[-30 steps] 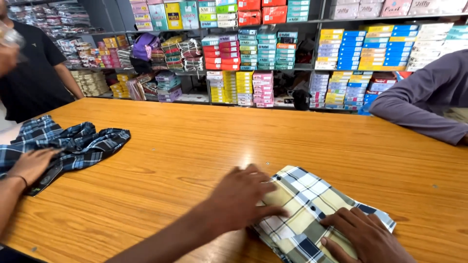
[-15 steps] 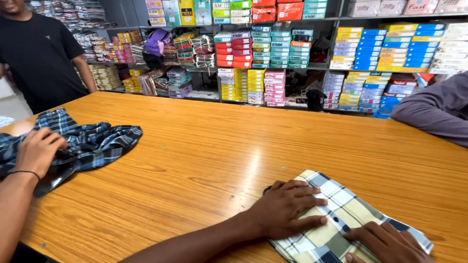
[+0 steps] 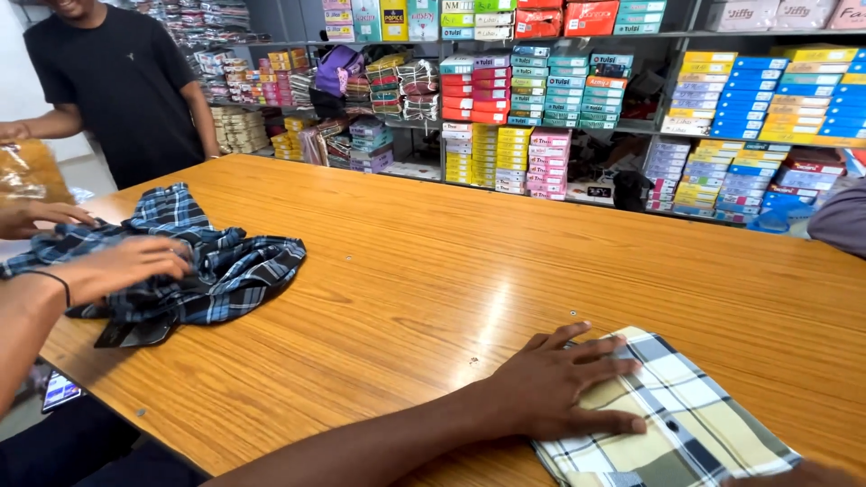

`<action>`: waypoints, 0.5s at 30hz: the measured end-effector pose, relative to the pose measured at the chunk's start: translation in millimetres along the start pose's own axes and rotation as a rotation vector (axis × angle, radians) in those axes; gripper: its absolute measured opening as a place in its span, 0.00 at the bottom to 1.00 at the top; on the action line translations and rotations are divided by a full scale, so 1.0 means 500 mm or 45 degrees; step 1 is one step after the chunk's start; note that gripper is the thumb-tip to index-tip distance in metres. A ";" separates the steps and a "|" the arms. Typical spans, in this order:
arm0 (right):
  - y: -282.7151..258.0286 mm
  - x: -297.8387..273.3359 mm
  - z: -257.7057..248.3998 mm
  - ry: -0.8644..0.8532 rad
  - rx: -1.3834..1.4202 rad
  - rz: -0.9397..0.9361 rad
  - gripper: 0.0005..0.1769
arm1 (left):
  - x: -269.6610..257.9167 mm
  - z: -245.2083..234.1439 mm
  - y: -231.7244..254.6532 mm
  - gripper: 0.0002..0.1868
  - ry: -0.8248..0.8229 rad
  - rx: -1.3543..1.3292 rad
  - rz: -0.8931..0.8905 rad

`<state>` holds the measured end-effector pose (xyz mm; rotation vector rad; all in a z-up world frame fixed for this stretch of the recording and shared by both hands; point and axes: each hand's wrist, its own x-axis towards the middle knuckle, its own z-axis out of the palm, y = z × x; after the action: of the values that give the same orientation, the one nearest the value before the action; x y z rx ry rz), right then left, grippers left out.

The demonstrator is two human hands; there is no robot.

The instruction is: The recorder is seen folding a checkered shirt and placing it inside a plastic cover.

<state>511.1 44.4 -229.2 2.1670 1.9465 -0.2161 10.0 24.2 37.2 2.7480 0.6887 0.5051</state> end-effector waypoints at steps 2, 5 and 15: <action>-0.055 -0.087 -0.081 0.081 -0.334 -0.079 0.34 | 0.003 -0.008 -0.005 0.48 0.030 0.021 -0.069; -0.171 -0.206 -0.226 0.058 -0.721 -0.118 0.38 | 0.008 -0.019 -0.018 0.47 0.098 0.039 -0.229; -0.267 -0.321 -0.358 -0.108 -0.181 0.070 0.43 | 0.014 -0.021 -0.041 0.46 0.071 -0.080 -0.360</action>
<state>353.8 -50.3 -24.5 2.0820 1.7968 -0.1528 3.3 46.9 41.8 2.5298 1.0357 0.5295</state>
